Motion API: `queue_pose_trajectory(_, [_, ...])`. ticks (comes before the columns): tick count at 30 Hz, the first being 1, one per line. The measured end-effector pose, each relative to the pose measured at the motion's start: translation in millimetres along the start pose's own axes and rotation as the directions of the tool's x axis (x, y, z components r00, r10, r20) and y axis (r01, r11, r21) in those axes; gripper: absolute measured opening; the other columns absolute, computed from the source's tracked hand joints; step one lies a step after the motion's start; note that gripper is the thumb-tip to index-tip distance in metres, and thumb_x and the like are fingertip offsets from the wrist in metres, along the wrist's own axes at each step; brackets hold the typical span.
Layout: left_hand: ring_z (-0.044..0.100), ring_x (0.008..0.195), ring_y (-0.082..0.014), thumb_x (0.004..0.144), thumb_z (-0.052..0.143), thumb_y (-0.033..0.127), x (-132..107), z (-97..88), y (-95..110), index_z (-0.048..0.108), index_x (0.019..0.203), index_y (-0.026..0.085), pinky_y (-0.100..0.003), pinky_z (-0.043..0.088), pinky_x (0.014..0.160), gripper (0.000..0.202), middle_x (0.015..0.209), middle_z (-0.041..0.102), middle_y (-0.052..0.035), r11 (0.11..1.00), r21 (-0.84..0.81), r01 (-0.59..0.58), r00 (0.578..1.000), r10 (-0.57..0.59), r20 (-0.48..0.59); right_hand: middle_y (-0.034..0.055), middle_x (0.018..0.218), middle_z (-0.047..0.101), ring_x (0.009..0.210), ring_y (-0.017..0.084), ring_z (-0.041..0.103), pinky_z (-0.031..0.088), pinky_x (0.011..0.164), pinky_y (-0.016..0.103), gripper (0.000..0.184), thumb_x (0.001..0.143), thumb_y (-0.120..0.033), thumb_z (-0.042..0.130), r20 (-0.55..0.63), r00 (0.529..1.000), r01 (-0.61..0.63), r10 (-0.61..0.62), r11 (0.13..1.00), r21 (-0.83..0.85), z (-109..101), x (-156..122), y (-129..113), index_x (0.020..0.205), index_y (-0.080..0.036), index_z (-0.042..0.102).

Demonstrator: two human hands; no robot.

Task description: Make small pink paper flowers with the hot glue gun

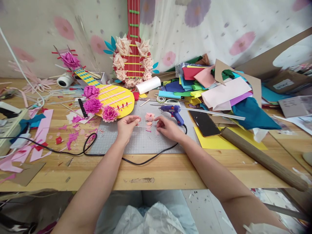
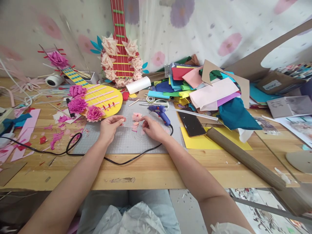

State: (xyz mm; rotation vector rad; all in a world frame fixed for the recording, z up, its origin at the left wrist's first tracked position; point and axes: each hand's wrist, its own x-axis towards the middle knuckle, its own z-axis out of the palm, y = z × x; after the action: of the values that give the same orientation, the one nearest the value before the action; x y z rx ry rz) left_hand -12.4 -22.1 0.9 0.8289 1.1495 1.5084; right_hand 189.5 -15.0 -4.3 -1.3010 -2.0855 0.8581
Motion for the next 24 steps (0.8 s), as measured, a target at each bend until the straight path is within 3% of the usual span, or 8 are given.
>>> queue_pose_trajectory(3, [0.062,0.062,-0.0121,0.052,0.080,0.014,0,0.0,0,0.070,0.069,0.012,-0.023,0.048,0.058,0.020,0.067,0.070,-0.0051,1.000,0.020,-0.007,1.000,0.007,-0.024,-0.0001,0.086,0.063,0.075,0.013,0.059,0.048,0.074,0.030,0.044,0.072,-0.002,0.050,-0.022,0.999,-0.025,0.025,0.999,0.022,-3,0,1,0.110,-0.022,0.050])
queue_pose_trajectory(9, [0.058,0.057,-0.0098,0.052,0.080,0.016,3,-0.4,-3,0.068,0.066,0.015,-0.022,0.049,0.057,0.019,0.060,0.066,-0.0002,0.998,0.047,-0.052,0.998,0.054,-0.039,0.0025,0.091,0.066,0.088,0.019,0.058,0.044,0.079,0.034,0.038,0.073,-0.013,0.062,0.043,0.998,0.059,-0.053,0.986,-0.155,-6,-3,0,0.109,-0.022,0.055])
queue_pose_trajectory(13, [0.054,0.054,-0.0089,0.061,0.075,0.015,4,0.8,-8,0.069,0.069,0.017,-0.021,0.045,0.057,0.010,0.058,0.061,0.0021,0.988,0.101,-0.117,0.992,0.120,-0.025,0.0003,0.082,0.065,0.079,0.017,0.059,0.044,0.074,0.031,0.041,0.074,-0.004,0.054,0.093,0.994,0.067,-0.055,0.989,-0.131,-4,-3,-2,0.111,-0.021,0.054])
queue_pose_trajectory(16, [0.052,0.058,-0.0102,0.067,0.071,0.013,0,5.9,-13,0.072,0.075,0.020,-0.021,0.041,0.059,0.011,0.065,0.061,0.0008,0.945,0.248,-0.213,0.977,0.208,0.046,-0.0007,0.080,0.064,0.074,0.015,0.059,0.045,0.072,0.030,0.045,0.072,-0.001,0.049,0.066,0.997,0.045,-0.040,0.996,-0.082,-2,-3,-1,0.112,-0.022,0.052])
queue_pose_trajectory(19, [0.051,0.064,-0.0127,0.070,0.068,0.014,-7,14.0,-19,0.072,0.070,0.022,-0.024,0.040,0.065,0.008,0.068,0.059,-0.0010,0.854,0.396,-0.338,0.940,0.287,0.183,-0.0008,0.082,0.062,0.071,0.014,0.059,0.047,0.071,0.030,0.044,0.071,-0.003,0.049,0.001,1.000,0.017,-0.017,1.000,-0.011,0,-2,3,0.110,-0.022,0.051])
queue_pose_trajectory(24, [0.055,0.076,-0.0179,0.060,0.076,0.014,-17,21.4,-25,0.066,0.064,0.021,-0.029,0.042,0.074,0.012,0.074,0.056,-0.0023,0.773,0.455,-0.442,0.874,0.257,0.413,-0.0022,0.079,0.058,0.071,0.013,0.058,0.049,0.072,0.029,0.037,0.071,-0.008,0.051,-0.108,0.993,-0.014,0.035,0.982,0.190,5,2,17,0.105,-0.021,0.051])
